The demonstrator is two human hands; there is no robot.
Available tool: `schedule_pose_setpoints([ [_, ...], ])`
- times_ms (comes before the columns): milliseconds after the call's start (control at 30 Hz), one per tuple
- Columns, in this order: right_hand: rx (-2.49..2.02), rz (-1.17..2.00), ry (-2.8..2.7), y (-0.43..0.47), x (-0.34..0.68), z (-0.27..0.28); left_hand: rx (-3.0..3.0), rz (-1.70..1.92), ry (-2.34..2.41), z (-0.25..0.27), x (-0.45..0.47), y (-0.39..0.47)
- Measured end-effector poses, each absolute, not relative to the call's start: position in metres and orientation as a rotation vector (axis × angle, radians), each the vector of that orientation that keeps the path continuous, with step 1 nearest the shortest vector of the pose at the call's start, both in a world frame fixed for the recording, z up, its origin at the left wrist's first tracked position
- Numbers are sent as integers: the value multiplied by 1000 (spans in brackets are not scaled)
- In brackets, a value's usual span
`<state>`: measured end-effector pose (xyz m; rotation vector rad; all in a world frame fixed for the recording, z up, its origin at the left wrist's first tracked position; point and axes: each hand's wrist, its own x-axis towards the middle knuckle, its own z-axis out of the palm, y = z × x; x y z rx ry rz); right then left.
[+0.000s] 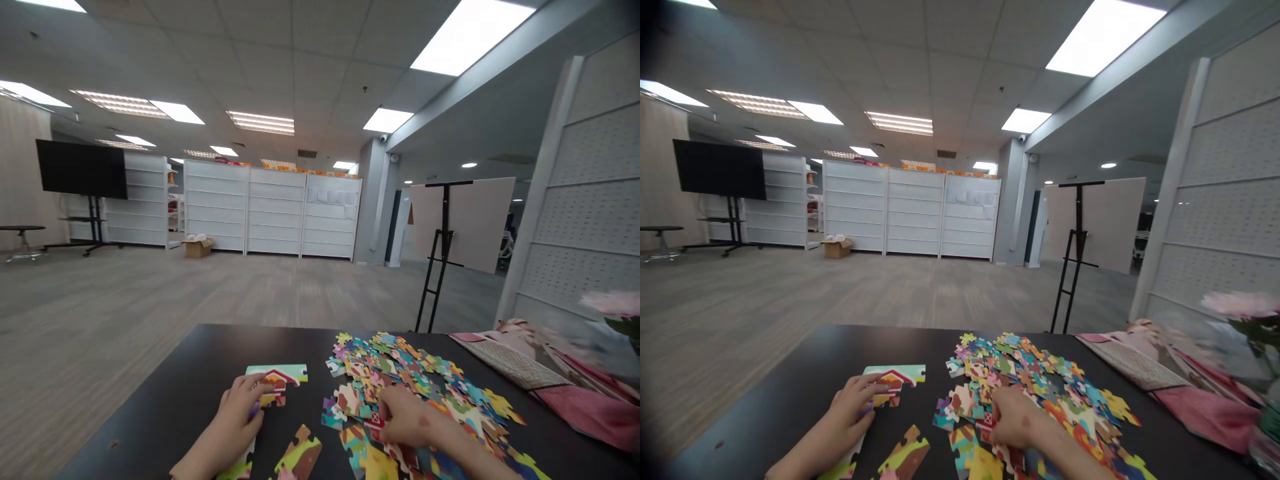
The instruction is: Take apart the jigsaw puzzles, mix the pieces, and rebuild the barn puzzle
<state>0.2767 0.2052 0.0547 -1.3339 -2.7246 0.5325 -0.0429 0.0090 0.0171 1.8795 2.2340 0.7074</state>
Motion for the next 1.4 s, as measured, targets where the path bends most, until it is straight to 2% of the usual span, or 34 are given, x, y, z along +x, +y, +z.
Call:
schedule_pose_setpoints([
  [167, -1360, 600, -2690, 211, 276, 53, 2066, 736, 2109, 25, 3, 13],
  [367, -1344, 673, -2669, 221, 277, 48, 2314, 537, 1724, 12, 59, 31],
  [500, -1251, 703, -2597, 242, 284, 49, 2238, 592, 1763, 25, 41, 20],
  [600, -1177, 834, -2562, 255, 278, 58, 2094, 796, 1903, 43, 10, 4],
  [700, -997, 878, -2534, 252, 250, 71, 1949, 944, 2046, 52, -15, -3],
  [833, -754, 871, -2553, 220, 186, 72, 1890, 895, 2102, 39, -27, 10],
  [1100, -779, 724, -2621, 191, 112, 13, 1917, 672, 2106, 15, -30, 31],
  [1233, -794, 563, -2626, 195, 117, 11, 1917, 548, 2138, 24, -29, 30],
  [1400, -705, 327, -2728, 219, 122, 19, 1983, 606, 2166, 15, -26, 38],
])
